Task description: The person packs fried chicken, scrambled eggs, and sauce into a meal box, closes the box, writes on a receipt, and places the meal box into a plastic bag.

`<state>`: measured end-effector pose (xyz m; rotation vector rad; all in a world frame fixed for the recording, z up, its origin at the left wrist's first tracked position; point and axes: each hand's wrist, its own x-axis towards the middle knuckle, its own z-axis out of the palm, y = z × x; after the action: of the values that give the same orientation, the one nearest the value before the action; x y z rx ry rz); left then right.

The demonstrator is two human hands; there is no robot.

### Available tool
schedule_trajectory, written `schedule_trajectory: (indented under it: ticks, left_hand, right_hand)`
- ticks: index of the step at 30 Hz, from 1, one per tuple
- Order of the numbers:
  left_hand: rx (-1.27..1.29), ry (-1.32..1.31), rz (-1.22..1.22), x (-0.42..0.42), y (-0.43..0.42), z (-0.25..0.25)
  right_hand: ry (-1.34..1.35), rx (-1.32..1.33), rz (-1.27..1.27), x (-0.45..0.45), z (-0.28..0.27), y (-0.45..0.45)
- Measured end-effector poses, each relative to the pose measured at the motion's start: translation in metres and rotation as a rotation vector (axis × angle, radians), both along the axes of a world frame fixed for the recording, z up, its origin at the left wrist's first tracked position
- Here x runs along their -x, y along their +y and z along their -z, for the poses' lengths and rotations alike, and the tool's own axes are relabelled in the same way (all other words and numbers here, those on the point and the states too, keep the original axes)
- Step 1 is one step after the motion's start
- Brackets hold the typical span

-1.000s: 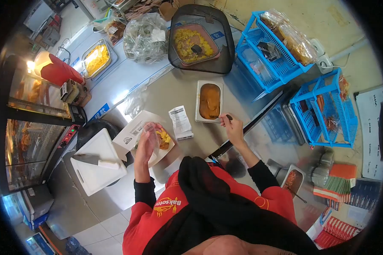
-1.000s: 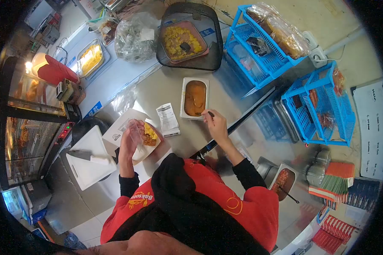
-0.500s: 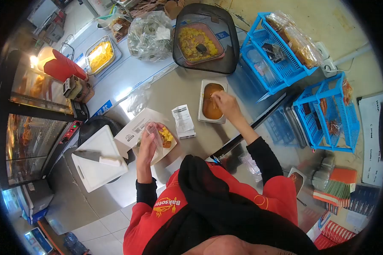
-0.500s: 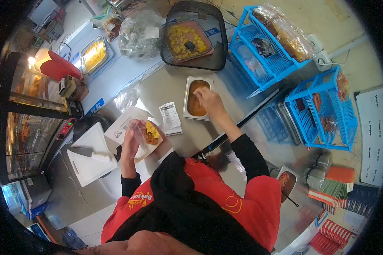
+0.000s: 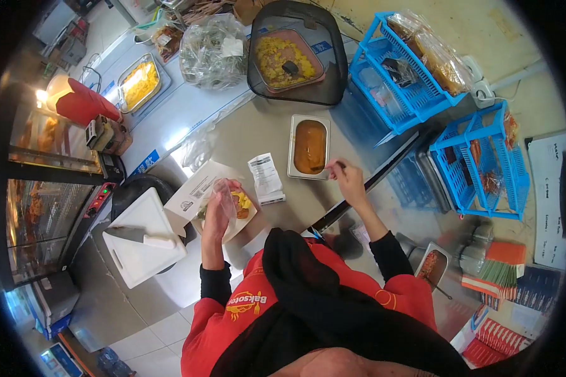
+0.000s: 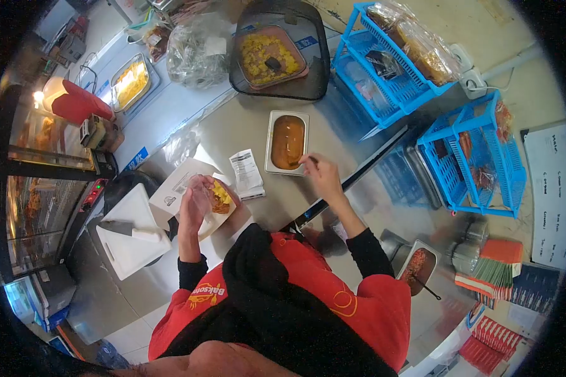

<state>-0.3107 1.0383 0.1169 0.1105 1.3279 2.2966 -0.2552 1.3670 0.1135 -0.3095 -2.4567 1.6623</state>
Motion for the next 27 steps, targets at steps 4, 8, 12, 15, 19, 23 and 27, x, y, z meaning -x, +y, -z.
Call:
schedule_trajectory:
  ticks: [4,8,12,15,19,23,27]
  left_hand:
    - [0.086,0.034,-0.008,-0.001,0.008,-0.007]
    - [0.186,0.138,0.011,0.002,0.01,-0.005]
    - [0.29,0.188,0.03,-0.002,0.015,-0.015]
    - [0.435,0.232,0.059,-0.003,0.019,-0.021]
    - [0.57,0.387,0.069,-0.004,0.025,-0.012]
    - [0.651,0.386,0.079,-0.008,0.03,-0.015]
    - [0.64,0.425,0.082,-0.009,0.03,-0.002]
  right_hand:
    - [0.152,-0.224,-0.207,-0.019,-0.016,-0.002]
    - [0.327,-0.322,-0.201,-0.023,-0.031,0.002]
    - [0.349,-0.337,-0.058,-0.023,-0.02,0.006]
    - [0.339,-0.164,0.063,-0.02,0.011,0.007]
    - [0.321,0.075,0.231,-0.014,0.042,0.001]
    - [0.225,0.575,0.626,-0.009,0.062,0.004]
    - [0.168,0.723,0.786,-0.012,0.064,0.011]
